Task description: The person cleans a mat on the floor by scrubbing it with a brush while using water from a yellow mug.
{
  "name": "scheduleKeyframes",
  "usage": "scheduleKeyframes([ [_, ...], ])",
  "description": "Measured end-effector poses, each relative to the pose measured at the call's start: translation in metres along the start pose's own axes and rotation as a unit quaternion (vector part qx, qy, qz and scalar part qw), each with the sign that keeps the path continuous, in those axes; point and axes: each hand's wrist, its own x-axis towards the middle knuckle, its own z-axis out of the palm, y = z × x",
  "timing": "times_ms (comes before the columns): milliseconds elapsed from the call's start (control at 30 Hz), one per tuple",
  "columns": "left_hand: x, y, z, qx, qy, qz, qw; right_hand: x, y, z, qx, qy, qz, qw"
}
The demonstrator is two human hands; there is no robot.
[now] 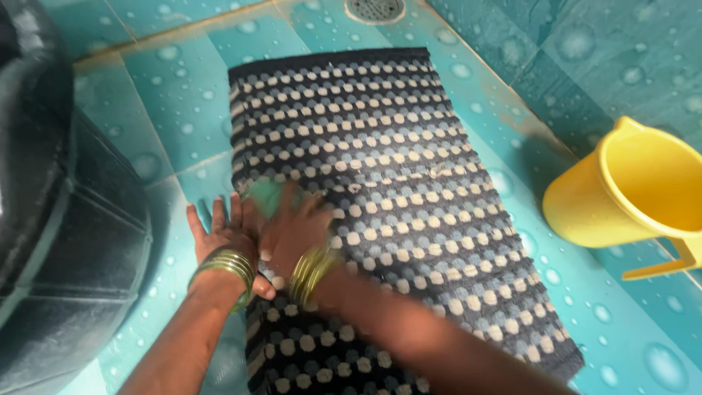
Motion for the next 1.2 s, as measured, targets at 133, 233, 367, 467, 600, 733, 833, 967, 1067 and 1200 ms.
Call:
scheduleKeyframes([
  [133, 0.0, -0.001, -0.003, -0.029, 0.011, 0.007, 1.0, 0.014, 0.071, -0.002, 0.031, -0.028, -0.037, 0.998],
  [233, 0.0, -0.001, 0.002, -0.05, 0.017, -0.002, 0.999, 0.0, 0.194, -0.032, 0.004, -0.046, 0.275, 0.96],
  [367, -0.001, 0.001, -0.002, -0.043, 0.002, -0.007, 0.999, -0.017, 0.203, -0.054, -0.006, 0.041, 0.236, 0.971],
  [467, 0.001, 0.003, -0.003, -0.043, -0.001, -0.012, 0.999, -0.008, 0.111, -0.053, -0.089, -0.083, 0.166, 0.979],
  [600, 0.0, 0.002, -0.002, -0.033, 0.008, -0.015, 0.999, -0.071, 0.027, -0.057, -0.092, 0.005, -0.082, 0.992],
  [733, -0.002, 0.002, -0.004, -0.042, 0.006, -0.005, 0.999, -0.076, 0.073, -0.07, 0.023, -0.243, 0.052, 0.968],
  [833, 0.002, 0.0, -0.002, -0.042, 0.015, -0.009, 0.999, -0.05, 0.161, -0.091, 0.006, -0.117, 0.203, 0.972],
  [967, 0.0, 0.003, -0.002, -0.03, -0.001, -0.014, 0.999, -0.011, 0.16, -0.078, -0.055, -0.088, 0.23, 0.968],
  [1067, 0.001, 0.003, -0.003, -0.02, -0.004, -0.011, 1.0, -0.006, 0.072, -0.046, 0.015, -0.206, 0.112, 0.972],
  [1200, 0.002, -0.001, 0.002, -0.045, 0.007, -0.002, 0.999, -0.073, 0.015, -0.046, -0.05, 0.05, -0.122, 0.99],
])
